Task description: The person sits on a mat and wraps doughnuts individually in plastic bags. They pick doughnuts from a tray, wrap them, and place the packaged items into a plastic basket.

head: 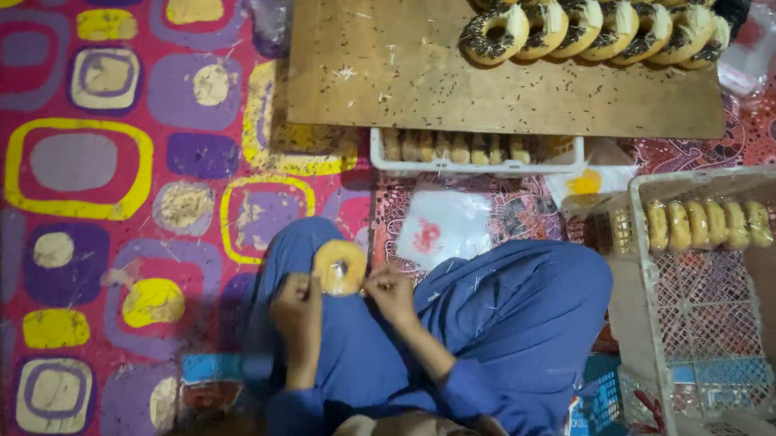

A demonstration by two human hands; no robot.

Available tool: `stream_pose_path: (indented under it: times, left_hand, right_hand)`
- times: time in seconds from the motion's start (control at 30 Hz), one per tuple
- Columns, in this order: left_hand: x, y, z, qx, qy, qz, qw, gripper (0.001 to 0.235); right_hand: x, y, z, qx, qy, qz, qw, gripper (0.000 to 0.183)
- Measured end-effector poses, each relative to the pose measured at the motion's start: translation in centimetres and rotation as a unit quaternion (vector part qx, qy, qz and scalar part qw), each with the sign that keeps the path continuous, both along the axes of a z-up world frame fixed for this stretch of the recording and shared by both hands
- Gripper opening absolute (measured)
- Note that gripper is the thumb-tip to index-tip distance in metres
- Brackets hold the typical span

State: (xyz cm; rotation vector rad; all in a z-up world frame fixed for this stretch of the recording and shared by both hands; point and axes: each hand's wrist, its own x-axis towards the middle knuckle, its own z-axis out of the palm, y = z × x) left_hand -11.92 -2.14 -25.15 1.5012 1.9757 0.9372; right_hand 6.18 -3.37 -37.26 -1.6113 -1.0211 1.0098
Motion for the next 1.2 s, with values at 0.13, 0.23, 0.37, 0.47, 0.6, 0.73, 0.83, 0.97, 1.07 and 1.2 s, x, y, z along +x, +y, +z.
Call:
stream_pose_path:
  times: [0.13,0.23,0.37,0.47,0.6,0.73,0.83,0.97,1.07,1.2]
  left_hand:
    - [0.7,2.6,-5.3,0.025,-0.152,-0.035,0.987,0.019]
    - [6.1,8.4,-9.2,0.093,-0.218,-0.063,0.969,0.020]
    - [11.4,12.2,-10.9,0.008,0.064,-0.079,0.995,0.032]
    - [13.2,11.0,-9.4,0.067,0.123,-0.108,0.984,0.040]
    - [17.2,9.3,-5.2,0.241,-0.053,-0.264,0.933,0.060]
    - [23.1,4.8,-1.2,0.160,-0.152,-0.494,0.841,0.047]
    - [25.7,3.6,-0.3,0.075,-0.321,-0.451,0.829,0.040]
    - [23.8,8.4,-1.5,-0.052,-0.725,-0.132,0.674,0.044]
    - [18.3,13.4,-2.9,-0.056,-0.921,-0.082,0.377,0.040]
    - [12.6,16.3,-3.8,0.001,-0.940,0.041,0.337,0.032]
  right_hand:
    - [10.2,3.8,-4.0,-0.103,-0.149,0.043,0.983,0.028]
    - [16.9,8.5,-5.6,0.080,-0.481,0.113,0.866,0.027]
    - [17.7,11.8,-5.6,-0.006,-0.553,0.199,0.809,0.021]
    - [16.5,10.5,-3.0,-0.065,-0.562,0.291,0.771,0.006]
    - [17.5,5.9,4.0,0.088,-0.554,0.275,0.781,0.020]
    - [19.2,0.1,9.3,0.061,-0.634,0.171,0.752,0.047]
    - [19.8,-2.5,9.5,0.066,-0.617,0.137,0.772,0.049]
    - [21.1,2.4,9.4,0.033,-0.476,0.189,0.858,0.054]
    - [24.4,12.5,12.8,0.045,-0.334,0.184,0.923,0.060]
    - [32.0,28.4,18.5,0.075,-0.497,0.102,0.859,0.120]
